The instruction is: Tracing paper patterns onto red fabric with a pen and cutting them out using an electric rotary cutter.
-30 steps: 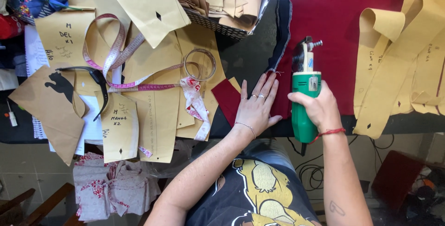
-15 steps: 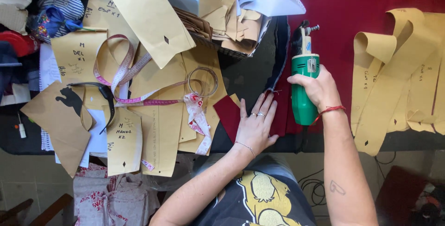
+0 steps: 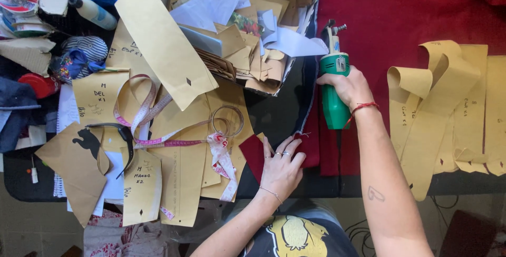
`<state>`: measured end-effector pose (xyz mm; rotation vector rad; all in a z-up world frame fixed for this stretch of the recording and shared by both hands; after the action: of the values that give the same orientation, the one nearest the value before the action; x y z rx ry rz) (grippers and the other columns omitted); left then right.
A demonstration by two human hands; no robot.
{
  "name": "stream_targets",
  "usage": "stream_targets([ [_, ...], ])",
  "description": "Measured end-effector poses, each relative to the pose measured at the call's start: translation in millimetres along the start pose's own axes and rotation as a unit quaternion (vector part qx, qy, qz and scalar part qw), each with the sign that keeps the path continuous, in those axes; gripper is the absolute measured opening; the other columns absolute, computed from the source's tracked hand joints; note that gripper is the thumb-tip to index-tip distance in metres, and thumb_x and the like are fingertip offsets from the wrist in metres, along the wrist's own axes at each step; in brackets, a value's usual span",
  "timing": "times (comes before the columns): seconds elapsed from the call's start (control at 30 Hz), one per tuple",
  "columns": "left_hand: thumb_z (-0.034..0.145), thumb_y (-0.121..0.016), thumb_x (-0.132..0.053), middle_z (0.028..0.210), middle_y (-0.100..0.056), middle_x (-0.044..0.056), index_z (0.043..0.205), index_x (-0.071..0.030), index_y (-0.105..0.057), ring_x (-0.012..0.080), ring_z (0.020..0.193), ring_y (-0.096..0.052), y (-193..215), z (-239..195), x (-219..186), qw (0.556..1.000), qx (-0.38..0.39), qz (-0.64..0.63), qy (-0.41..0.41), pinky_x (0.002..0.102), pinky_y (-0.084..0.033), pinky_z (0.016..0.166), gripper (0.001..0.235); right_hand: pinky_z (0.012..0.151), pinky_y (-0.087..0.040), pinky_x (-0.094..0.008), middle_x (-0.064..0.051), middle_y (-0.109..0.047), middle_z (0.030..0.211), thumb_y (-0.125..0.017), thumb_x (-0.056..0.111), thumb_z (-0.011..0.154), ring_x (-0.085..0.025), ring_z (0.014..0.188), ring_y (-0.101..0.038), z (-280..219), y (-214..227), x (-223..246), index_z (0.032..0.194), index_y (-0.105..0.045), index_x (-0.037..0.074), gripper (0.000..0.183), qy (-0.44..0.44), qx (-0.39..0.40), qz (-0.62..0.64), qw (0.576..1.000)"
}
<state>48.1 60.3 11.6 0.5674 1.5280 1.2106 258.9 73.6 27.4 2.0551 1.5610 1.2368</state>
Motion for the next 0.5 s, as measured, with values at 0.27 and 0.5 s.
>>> stream_targets([
  [0.27, 0.065, -0.059, -0.005, 0.110, -0.052, 0.011, 0.077, -0.012, -0.052, 0.0264, 0.112, -0.044, 32, 7, -4, 0.997, -0.027, -0.073, -0.024, 0.068, -0.019, 0.090, 0.015, 0.071, -0.039, -0.038, -0.010, -0.056, 0.097, -0.064, 0.039, 0.058, -0.025, 0.086, -0.052, 26, 7, 22, 0.103, -0.054, 0.011, 0.054, -0.016, 0.010, 0.004, 1.000],
  [0.5, 0.067, -0.058, -0.005, 0.109, -0.053, 0.008, 0.077, -0.013, -0.052, 0.0253, 0.111, -0.045, 31, 9, 0, 0.996, -0.042, -0.082, -0.017, 0.069, -0.019, 0.090, 0.014, 0.065, -0.041, -0.036, -0.009, -0.057, 0.082, -0.058, 0.035, 0.062, -0.023, 0.075, -0.054, 67, 7, 28, 0.080, -0.057, 0.011, 0.030, 0.012, 0.010, 0.020, 1.000],
])
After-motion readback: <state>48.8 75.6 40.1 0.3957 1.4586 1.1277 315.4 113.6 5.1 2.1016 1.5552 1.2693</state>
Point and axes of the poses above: each hand's wrist, its own z-axis towards the middle knuckle, its own y-axis out of the back of the hand, x = y × z, the point moved 7 cm from there along z, towards the middle knuckle
